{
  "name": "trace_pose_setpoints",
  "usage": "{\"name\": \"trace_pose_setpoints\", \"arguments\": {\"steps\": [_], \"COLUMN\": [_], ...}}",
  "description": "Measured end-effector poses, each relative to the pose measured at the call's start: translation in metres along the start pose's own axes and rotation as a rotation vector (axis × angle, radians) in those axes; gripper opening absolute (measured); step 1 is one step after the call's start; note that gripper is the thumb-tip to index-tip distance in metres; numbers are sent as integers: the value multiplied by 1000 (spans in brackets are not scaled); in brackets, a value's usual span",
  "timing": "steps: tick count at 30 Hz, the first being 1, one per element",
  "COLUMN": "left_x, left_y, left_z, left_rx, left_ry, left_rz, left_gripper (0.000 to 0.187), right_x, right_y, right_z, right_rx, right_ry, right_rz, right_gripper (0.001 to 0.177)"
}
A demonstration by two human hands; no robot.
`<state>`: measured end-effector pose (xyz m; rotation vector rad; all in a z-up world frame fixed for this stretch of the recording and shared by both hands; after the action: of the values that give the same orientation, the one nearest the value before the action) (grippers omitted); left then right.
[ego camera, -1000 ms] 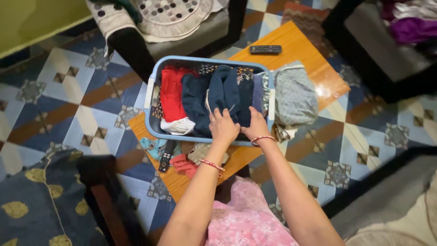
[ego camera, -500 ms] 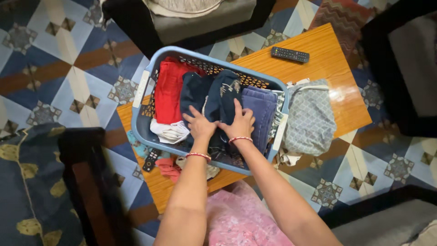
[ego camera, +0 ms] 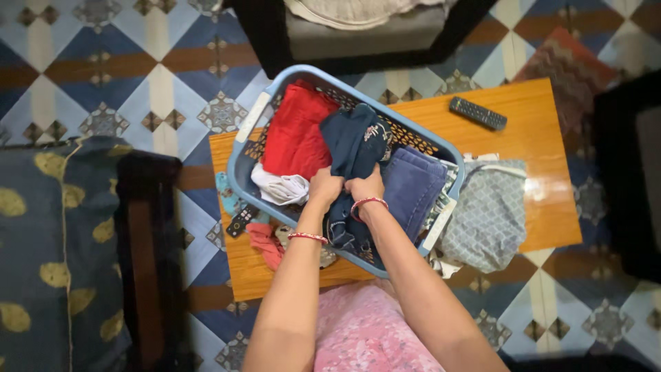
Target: The person folds a pair of trousers and several items of clothing, then places them into a suitcase along with other garments.
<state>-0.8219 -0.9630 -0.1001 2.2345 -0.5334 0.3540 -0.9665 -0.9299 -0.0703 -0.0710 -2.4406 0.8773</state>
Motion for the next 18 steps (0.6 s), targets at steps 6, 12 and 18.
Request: {"name": "trace_pose_setpoints", "arguments": {"steps": [6, 12, 18], "left_x": [68, 167, 292], "left_y": [15, -10, -109], "left_z": [-18, -56, -114], "left_rx": [-116, -307, -332], "left_ry": [109, 97, 319], "left_rz": [-359, -1062, -1110], "left_gripper": [30, 19, 24], "right_x": [3, -35, -115], "right_y": [-100, -168, -168], "right_z": [-76, -216, -361], "right_rx": [396, 632, 863], "right_ry": [38, -53, -143], "right_rz": [-150, -235, -273], "right_gripper": [108, 106, 101]}}
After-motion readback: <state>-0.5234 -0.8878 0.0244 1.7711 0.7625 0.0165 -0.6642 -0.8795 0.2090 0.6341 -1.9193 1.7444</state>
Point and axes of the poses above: each hand's wrist, its own z-axis towards the middle knuckle, its own x-axis out of the back of the hand, y = z × x, the point moved 6 cm from there along z, towards the middle knuckle, and after that the axes turned 2 degrees about -z, right-handed, at the moved point
